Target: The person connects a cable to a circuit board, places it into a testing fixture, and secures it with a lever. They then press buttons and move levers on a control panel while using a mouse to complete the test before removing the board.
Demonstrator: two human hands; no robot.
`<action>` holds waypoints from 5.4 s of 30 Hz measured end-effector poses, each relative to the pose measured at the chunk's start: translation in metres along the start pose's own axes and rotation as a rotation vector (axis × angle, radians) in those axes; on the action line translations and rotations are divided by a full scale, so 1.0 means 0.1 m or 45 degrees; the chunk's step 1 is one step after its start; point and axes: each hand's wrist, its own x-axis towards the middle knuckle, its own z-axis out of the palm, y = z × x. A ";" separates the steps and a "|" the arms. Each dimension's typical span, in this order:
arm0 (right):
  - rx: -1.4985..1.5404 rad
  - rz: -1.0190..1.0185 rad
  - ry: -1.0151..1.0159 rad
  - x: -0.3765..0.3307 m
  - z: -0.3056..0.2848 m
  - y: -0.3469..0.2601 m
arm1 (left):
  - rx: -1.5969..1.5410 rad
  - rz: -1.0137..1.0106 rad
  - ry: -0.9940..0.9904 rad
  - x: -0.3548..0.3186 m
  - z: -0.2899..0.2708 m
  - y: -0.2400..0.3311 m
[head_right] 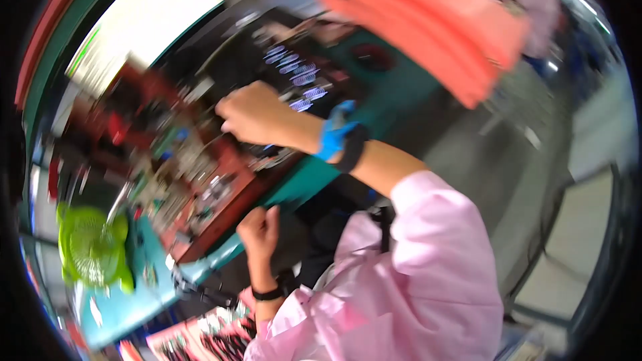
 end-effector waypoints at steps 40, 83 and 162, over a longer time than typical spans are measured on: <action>-0.597 -0.058 -1.127 0.10 -0.12 -0.18 | 0.005 0.038 0.043 -0.01 -0.05 0.00; -0.387 0.027 -0.998 -0.27 -0.73 0.43 | 0.085 0.007 0.047 0.00 -0.02 0.04; 0.429 0.505 -0.565 0.09 -0.24 1.72 | 0.251 0.050 0.103 -0.03 0.02 0.03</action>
